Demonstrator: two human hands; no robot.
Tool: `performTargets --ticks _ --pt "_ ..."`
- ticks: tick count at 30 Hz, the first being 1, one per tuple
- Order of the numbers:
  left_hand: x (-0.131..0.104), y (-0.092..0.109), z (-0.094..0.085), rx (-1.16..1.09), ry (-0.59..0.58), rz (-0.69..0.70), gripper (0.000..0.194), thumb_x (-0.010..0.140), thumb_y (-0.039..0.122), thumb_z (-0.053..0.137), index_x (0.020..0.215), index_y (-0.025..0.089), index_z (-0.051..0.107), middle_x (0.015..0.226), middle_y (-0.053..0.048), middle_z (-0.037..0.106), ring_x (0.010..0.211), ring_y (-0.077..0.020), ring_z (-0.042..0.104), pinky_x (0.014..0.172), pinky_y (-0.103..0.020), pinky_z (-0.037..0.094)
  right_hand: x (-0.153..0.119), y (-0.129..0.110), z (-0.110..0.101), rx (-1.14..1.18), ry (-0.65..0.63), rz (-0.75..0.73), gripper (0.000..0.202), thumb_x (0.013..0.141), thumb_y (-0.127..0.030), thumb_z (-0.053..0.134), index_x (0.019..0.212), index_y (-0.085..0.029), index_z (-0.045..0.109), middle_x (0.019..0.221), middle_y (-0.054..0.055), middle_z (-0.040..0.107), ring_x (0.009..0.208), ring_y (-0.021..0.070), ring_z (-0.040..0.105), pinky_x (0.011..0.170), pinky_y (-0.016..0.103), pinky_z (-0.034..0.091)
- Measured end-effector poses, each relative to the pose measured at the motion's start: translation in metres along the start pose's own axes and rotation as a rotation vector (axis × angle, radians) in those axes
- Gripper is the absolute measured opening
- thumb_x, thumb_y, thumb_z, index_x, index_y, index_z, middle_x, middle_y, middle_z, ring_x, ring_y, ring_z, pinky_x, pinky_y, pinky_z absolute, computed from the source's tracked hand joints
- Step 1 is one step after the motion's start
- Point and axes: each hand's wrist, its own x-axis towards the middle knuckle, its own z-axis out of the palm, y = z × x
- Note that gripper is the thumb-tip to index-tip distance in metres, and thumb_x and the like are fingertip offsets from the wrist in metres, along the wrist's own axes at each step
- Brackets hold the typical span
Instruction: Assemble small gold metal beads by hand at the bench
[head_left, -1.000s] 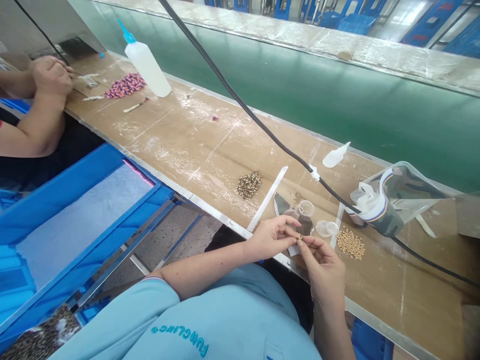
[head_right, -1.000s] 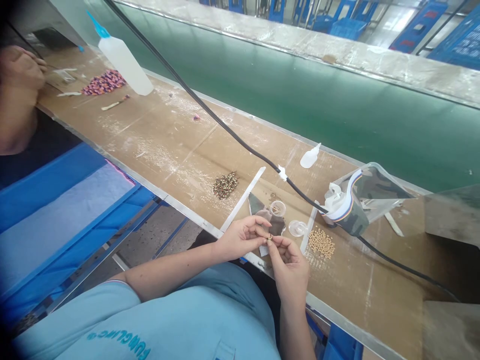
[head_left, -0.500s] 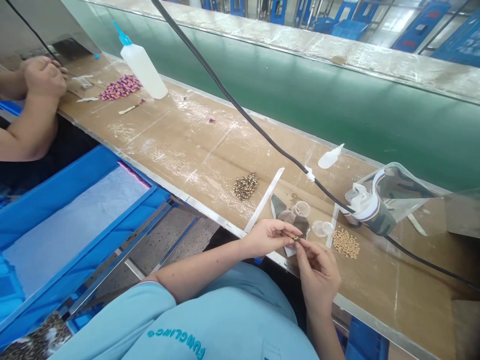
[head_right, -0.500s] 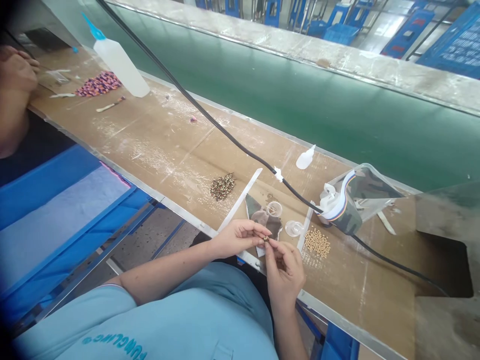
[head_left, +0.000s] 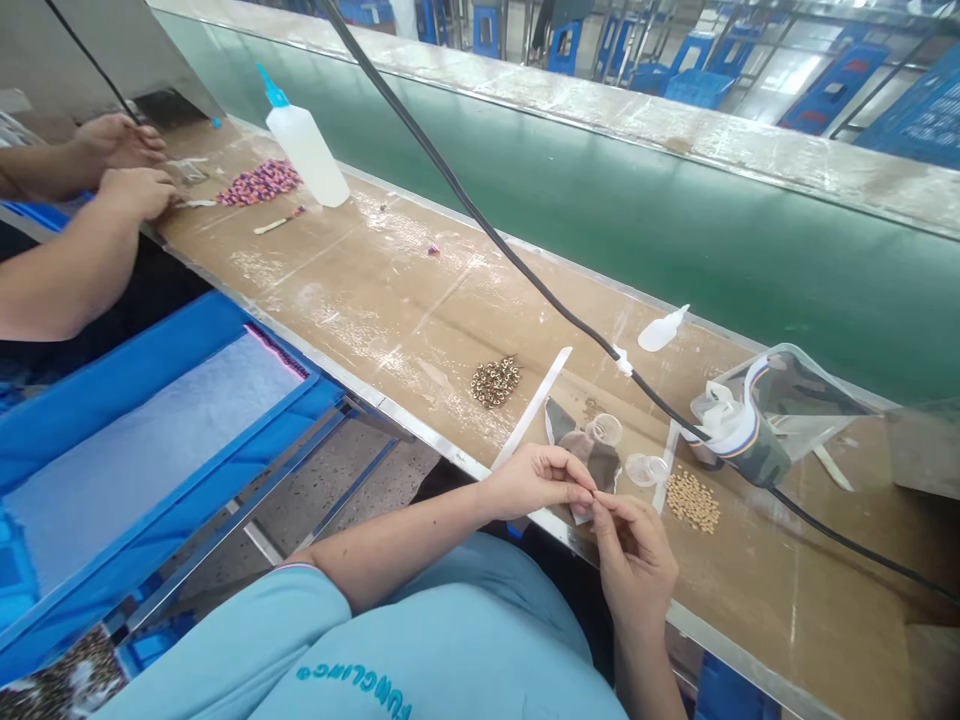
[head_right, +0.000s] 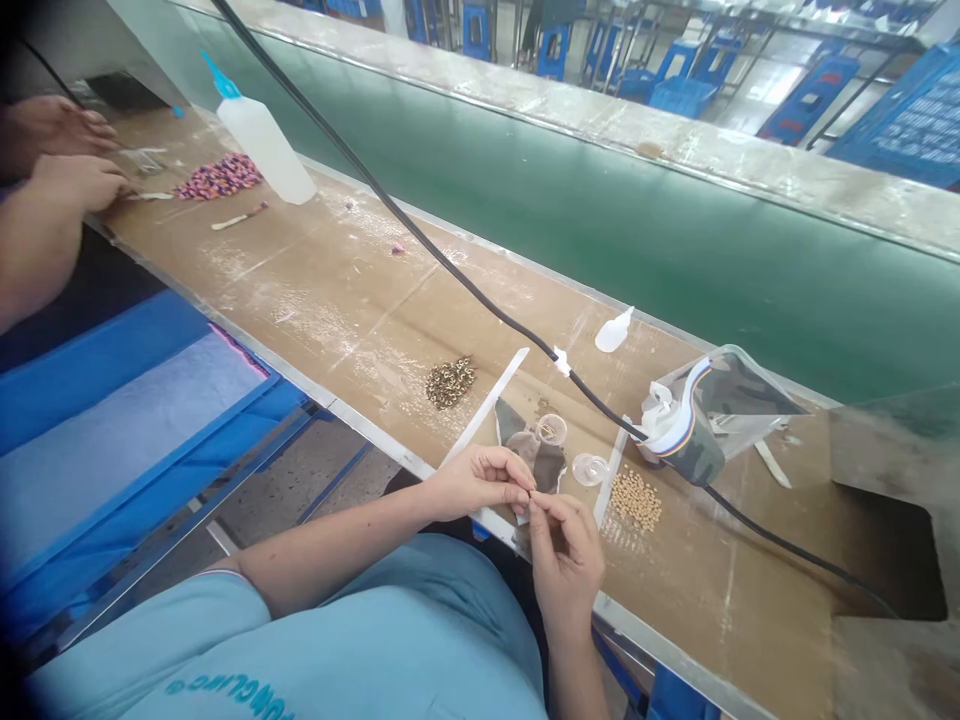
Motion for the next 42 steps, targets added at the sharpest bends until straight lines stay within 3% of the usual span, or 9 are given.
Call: performTargets --ticks 4,8,12,16,20,27,32,42 --pt "-0.001 0.003 0.002 -0.013 0.002 -0.003 0.04 0.055 0.036 0.083 0.074 0.01 0.059 0.065 -0.001 0.066 0.06 -0.0089 0.063 0.064 -0.023 0.051 0.004 -0.003 0.005 0.0 0.0 -0.004 0.01 0.082 -0.021 0.06 0.089 -0.021 0.068 0.084 0.003 0.063 0.071 0.0118 0.06 0.059 0.023 0.05" --pt "-0.004 0.005 0.002 -0.074 0.038 0.086 0.039 0.054 0.029 0.084 0.079 0.012 0.058 0.069 0.002 0.064 0.064 -0.0068 0.062 0.068 -0.02 0.049 0.005 -0.007 0.008 -0.071 -0.019 -0.067 0.013 0.084 -0.02 0.058 0.092 -0.021 0.068 0.086 0.003 0.062 0.074 0.0121 0.06 0.062 0.024 0.051" --pt "-0.002 0.01 0.0 -0.079 0.104 0.121 0.036 0.055 0.031 0.084 0.072 0.011 0.059 0.066 0.0 0.065 0.064 -0.0097 0.063 0.07 -0.024 0.049 0.016 -0.014 0.001 -0.22 -0.009 -0.217 0.016 0.084 -0.018 0.058 0.096 -0.021 0.067 0.087 0.003 0.062 0.072 0.0107 0.06 0.065 0.024 0.05" --pt "0.005 0.02 -0.003 -0.058 0.183 0.188 0.034 0.054 0.032 0.083 0.072 0.011 0.064 0.066 -0.001 0.066 0.064 -0.0108 0.063 0.072 -0.026 0.049 0.044 -0.021 -0.008 -0.504 0.076 -0.415 0.014 0.083 -0.022 0.062 0.094 -0.021 0.068 0.084 0.003 0.065 0.071 0.0112 0.059 0.067 0.026 0.044" --pt "0.01 0.023 -0.002 -0.086 0.198 0.219 0.037 0.054 0.035 0.083 0.076 0.011 0.065 0.066 0.0 0.066 0.062 -0.0088 0.061 0.069 -0.024 0.049 0.073 -0.021 -0.003 -0.751 0.04 -0.573 0.013 0.083 -0.03 0.062 0.089 -0.021 0.069 0.075 0.001 0.066 0.068 0.014 0.055 0.07 0.03 0.037" --pt "0.013 0.013 -0.003 -0.122 0.189 0.209 0.041 0.053 0.037 0.083 0.074 0.011 0.06 0.061 0.0 0.065 0.058 -0.0104 0.063 0.066 -0.026 0.051 0.088 -0.017 0.015 -0.8 0.021 -0.598 0.018 0.086 -0.033 0.058 0.077 -0.022 0.07 0.07 0.0 0.068 0.066 0.0145 0.053 0.071 0.031 0.031" --pt "0.012 0.012 -0.005 -0.085 0.181 0.179 0.042 0.054 0.041 0.082 0.078 0.01 0.065 0.062 -0.002 0.067 0.061 -0.0112 0.064 0.068 -0.026 0.051 0.09 -0.011 0.004 -0.74 0.051 -0.587 0.024 0.088 -0.035 0.055 0.076 -0.022 0.071 0.068 -0.001 0.07 0.061 0.0124 0.056 0.071 0.029 0.033" --pt "0.01 0.014 -0.003 -0.09 0.191 0.181 0.041 0.055 0.04 0.082 0.077 0.011 0.06 0.065 -0.001 0.066 0.062 -0.0107 0.064 0.066 -0.025 0.051 0.095 -0.005 -0.013 -0.844 0.085 -0.554 0.032 0.091 -0.038 0.05 0.073 -0.022 0.07 0.065 -0.001 0.068 0.06 0.0118 0.056 0.069 0.028 0.031"
